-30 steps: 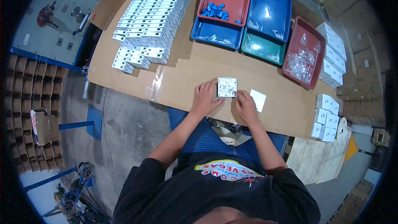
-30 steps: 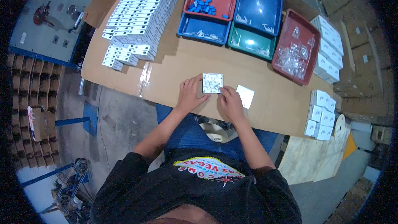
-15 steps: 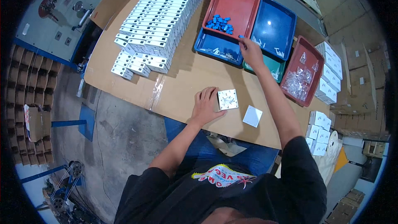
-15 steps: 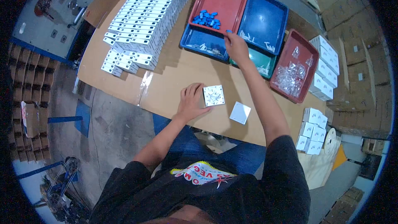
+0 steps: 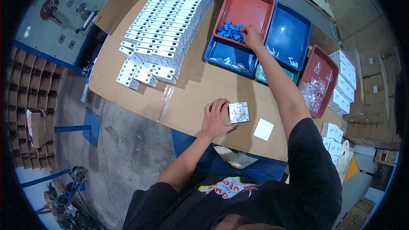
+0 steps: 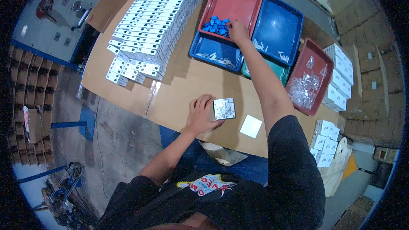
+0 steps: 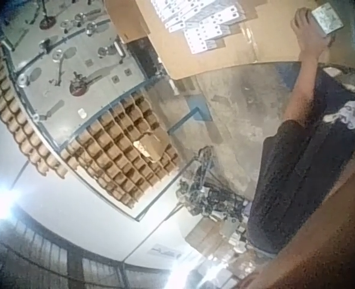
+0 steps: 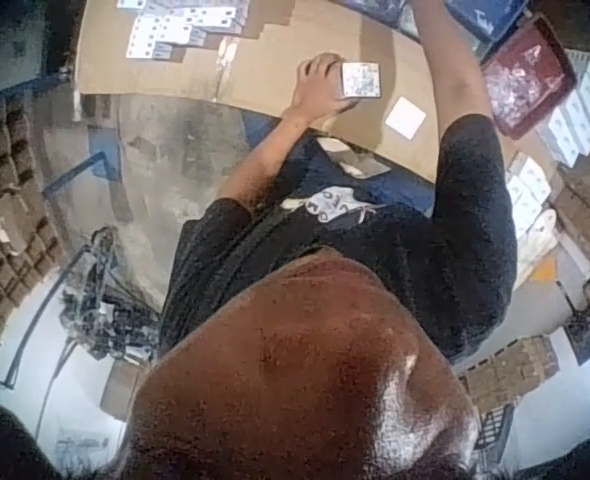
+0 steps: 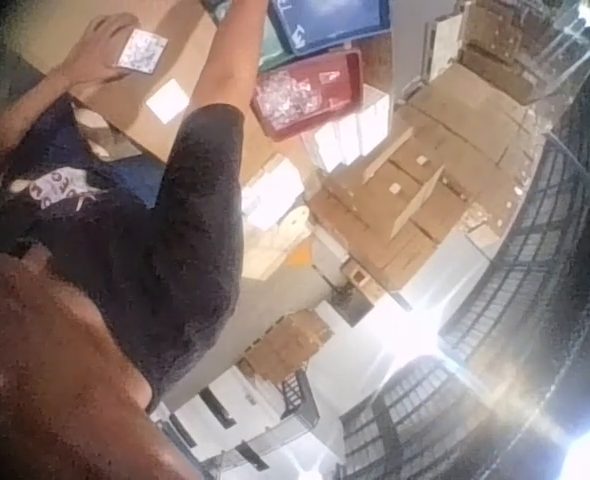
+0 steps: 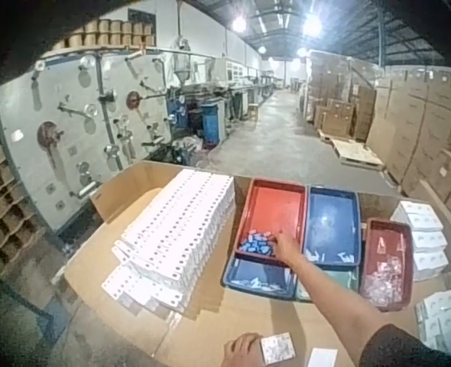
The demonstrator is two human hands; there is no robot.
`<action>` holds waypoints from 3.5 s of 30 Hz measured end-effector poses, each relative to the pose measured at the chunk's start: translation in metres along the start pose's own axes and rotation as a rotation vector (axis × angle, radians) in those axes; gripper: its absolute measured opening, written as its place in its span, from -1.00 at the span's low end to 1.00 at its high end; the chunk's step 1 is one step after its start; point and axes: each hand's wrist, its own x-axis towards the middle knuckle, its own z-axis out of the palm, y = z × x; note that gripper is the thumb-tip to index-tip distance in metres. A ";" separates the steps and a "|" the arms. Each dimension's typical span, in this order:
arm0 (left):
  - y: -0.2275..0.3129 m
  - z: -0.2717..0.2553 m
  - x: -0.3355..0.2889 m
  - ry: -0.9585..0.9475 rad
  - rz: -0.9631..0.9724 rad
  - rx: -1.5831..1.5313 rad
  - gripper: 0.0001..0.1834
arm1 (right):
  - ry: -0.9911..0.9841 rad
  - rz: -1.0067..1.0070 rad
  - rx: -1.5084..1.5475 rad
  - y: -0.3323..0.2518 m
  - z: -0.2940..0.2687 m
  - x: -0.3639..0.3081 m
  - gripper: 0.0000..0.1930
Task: Assembling an electronic component by placing a circuit board and connectors into a white plastic housing.
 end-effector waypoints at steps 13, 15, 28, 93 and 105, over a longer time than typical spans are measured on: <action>0.001 -0.001 -0.002 0.031 0.022 0.023 -0.05 | 0.149 0.303 1.278 -0.034 -0.110 -0.077 -0.64; 0.003 -0.002 0.002 0.025 0.037 0.020 -0.05 | 0.163 0.289 1.318 -0.052 -0.148 -0.112 -0.62; 0.011 0.005 0.005 0.025 0.047 0.068 -0.01 | 0.399 0.081 1.218 -0.133 -0.250 -0.247 -0.54; -0.007 0.015 -0.004 0.138 0.060 0.007 -0.04 | -0.292 -0.049 0.337 -0.072 -0.039 -0.301 -0.67; -0.006 0.014 -0.003 0.129 0.054 0.047 -0.06 | -0.285 -0.062 0.315 -0.071 -0.036 -0.299 -0.67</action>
